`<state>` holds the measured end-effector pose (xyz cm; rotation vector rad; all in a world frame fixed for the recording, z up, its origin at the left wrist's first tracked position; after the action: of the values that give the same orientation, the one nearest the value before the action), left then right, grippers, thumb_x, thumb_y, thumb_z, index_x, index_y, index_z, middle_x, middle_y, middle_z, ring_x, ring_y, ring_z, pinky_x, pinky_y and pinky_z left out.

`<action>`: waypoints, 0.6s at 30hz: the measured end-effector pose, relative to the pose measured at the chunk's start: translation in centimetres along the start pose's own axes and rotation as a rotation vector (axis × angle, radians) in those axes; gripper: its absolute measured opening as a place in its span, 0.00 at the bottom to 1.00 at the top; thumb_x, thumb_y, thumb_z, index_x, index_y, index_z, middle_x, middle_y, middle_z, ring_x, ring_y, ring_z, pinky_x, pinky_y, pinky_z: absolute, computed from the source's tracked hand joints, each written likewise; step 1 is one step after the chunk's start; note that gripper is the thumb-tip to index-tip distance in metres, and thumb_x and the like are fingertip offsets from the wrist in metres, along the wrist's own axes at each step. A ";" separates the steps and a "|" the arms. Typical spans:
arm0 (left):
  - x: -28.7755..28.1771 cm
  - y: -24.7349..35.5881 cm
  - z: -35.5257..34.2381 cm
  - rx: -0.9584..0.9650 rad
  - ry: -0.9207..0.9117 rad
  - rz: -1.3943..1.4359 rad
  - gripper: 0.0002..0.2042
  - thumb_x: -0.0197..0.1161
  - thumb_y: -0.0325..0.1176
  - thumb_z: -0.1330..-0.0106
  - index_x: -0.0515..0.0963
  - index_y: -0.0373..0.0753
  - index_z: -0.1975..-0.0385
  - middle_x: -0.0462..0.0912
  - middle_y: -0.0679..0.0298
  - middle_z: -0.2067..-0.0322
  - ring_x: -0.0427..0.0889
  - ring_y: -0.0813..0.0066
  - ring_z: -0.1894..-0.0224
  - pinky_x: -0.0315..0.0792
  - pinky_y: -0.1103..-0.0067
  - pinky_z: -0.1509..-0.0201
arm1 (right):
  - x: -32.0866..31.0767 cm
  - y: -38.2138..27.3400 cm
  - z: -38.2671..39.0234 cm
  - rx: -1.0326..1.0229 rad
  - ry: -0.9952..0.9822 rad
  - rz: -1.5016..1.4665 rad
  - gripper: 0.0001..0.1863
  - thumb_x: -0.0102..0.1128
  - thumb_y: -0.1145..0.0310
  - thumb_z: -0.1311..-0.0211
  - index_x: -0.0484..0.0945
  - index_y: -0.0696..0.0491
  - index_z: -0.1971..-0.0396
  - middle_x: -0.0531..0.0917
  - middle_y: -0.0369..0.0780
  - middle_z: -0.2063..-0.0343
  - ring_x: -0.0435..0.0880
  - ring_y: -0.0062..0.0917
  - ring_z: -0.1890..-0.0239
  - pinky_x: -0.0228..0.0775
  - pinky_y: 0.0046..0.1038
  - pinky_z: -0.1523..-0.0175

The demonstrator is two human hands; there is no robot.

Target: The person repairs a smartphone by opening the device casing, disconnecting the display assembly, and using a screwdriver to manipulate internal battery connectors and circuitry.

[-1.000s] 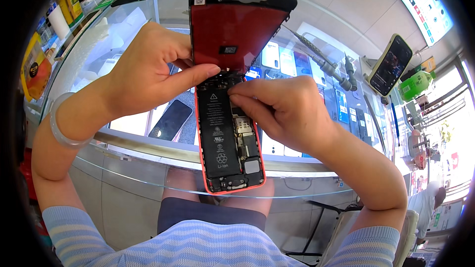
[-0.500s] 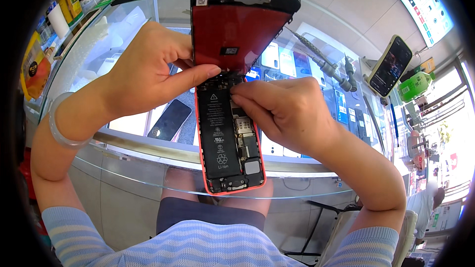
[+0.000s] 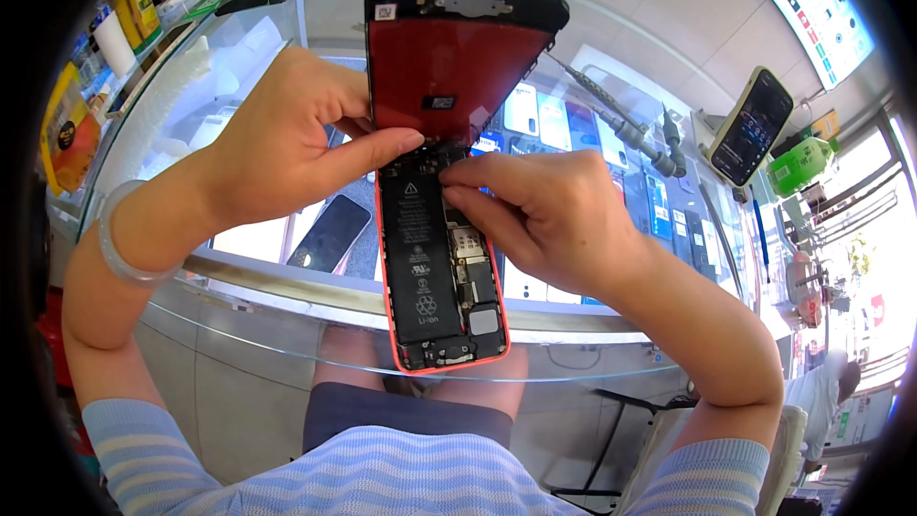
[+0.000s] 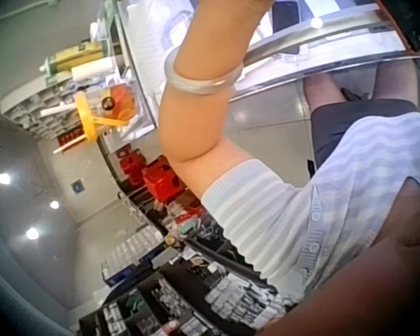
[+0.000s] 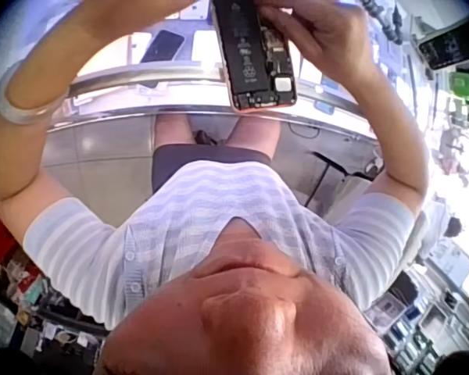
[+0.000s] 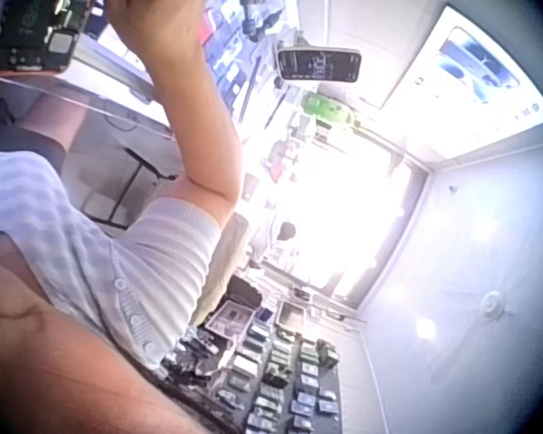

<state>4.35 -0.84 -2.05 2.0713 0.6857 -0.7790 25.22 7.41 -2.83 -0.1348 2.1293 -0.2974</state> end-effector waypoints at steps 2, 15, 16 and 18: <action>-0.1 0.0 0.0 0.016 -0.002 -0.003 0.05 0.63 0.25 0.39 0.82 0.30 0.69 0.83 0.56 0.78 0.80 0.78 0.78 0.73 0.82 0.71 | -0.2 -0.1 0.0 0.017 0.052 -0.012 0.04 0.64 0.75 0.45 0.82 0.54 0.68 0.79 0.38 0.85 0.79 0.24 0.84 0.68 0.23 0.78; -0.1 -0.1 0.1 0.044 0.008 -0.048 0.06 0.64 0.27 0.39 0.82 0.31 0.68 0.83 0.56 0.78 0.81 0.74 0.78 0.73 0.83 0.71 | -0.7 0.0 0.2 0.002 0.035 -0.064 0.08 0.61 0.81 0.49 0.83 0.57 0.67 0.79 0.38 0.85 0.78 0.20 0.85 0.66 0.19 0.80; -0.1 -0.1 0.1 0.047 0.008 -0.053 0.06 0.64 0.27 0.39 0.82 0.31 0.68 0.83 0.56 0.77 0.81 0.74 0.78 0.73 0.83 0.71 | -0.7 0.1 0.2 -0.003 0.026 -0.067 0.08 0.61 0.81 0.50 0.83 0.57 0.68 0.79 0.38 0.85 0.78 0.20 0.85 0.66 0.20 0.80; -0.1 -0.1 0.1 0.039 0.006 -0.050 0.06 0.64 0.27 0.40 0.82 0.31 0.69 0.83 0.56 0.78 0.81 0.74 0.78 0.73 0.83 0.71 | -0.7 0.2 0.2 -0.012 0.001 -0.055 0.09 0.60 0.82 0.52 0.83 0.58 0.69 0.79 0.38 0.85 0.78 0.21 0.85 0.66 0.20 0.80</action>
<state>4.21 -0.87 -2.03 2.0996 0.7330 -0.8204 25.80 7.70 -2.40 -0.2006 2.1315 -0.3176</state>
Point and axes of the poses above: each hand's wrist, its own z-axis away from the middle knuckle, its own x-axis out of the palm, y = z × x, the point moved 1 cm from there along -z, towards the middle knuckle
